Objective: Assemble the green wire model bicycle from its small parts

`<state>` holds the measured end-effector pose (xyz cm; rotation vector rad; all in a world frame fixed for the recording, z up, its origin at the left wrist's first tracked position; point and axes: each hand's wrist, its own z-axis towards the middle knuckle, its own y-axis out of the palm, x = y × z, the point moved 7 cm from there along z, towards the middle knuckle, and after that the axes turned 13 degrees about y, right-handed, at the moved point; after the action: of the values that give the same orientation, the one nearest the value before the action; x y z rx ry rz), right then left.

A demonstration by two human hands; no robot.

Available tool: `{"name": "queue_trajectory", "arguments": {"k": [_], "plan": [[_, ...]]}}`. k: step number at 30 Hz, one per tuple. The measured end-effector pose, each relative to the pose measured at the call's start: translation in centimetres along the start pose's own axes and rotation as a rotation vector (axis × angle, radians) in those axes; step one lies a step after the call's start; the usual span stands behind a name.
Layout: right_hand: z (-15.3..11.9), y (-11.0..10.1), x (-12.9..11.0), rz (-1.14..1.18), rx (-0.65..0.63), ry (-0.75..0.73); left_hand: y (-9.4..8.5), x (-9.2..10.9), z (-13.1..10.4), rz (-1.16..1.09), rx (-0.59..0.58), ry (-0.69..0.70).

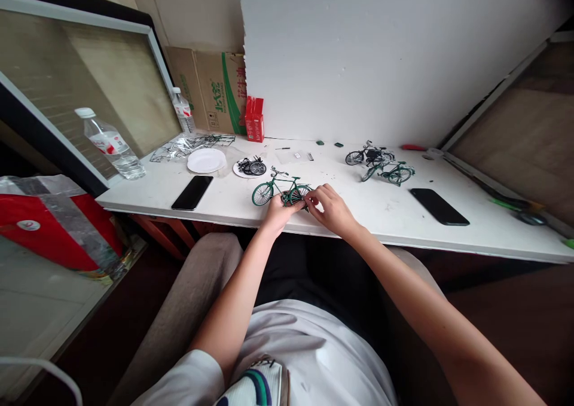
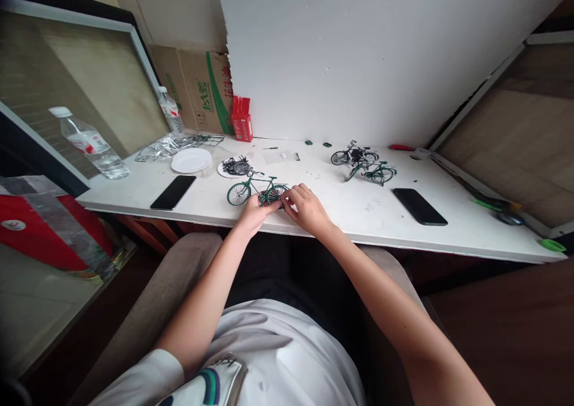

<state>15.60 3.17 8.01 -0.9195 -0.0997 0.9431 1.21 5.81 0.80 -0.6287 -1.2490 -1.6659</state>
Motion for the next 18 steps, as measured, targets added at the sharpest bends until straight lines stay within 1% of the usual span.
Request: {"name": "queue_trajectory", "arguments": {"k": [8, 15, 18], "plan": [[-0.01, 0.22, 0.55, 0.034, -0.014, 0.024, -0.03, -0.42, 0.12, 0.009, -0.033, 0.004], [-0.03, 0.12, 0.88, 0.070, -0.075, 0.061, 0.20, -0.01, -0.04, 0.007, -0.048, 0.003], [0.02, 0.05, 0.93, 0.069, -0.077, 0.067, 0.26, 0.09, -0.09, 0.003, -0.051, 0.000]]}}
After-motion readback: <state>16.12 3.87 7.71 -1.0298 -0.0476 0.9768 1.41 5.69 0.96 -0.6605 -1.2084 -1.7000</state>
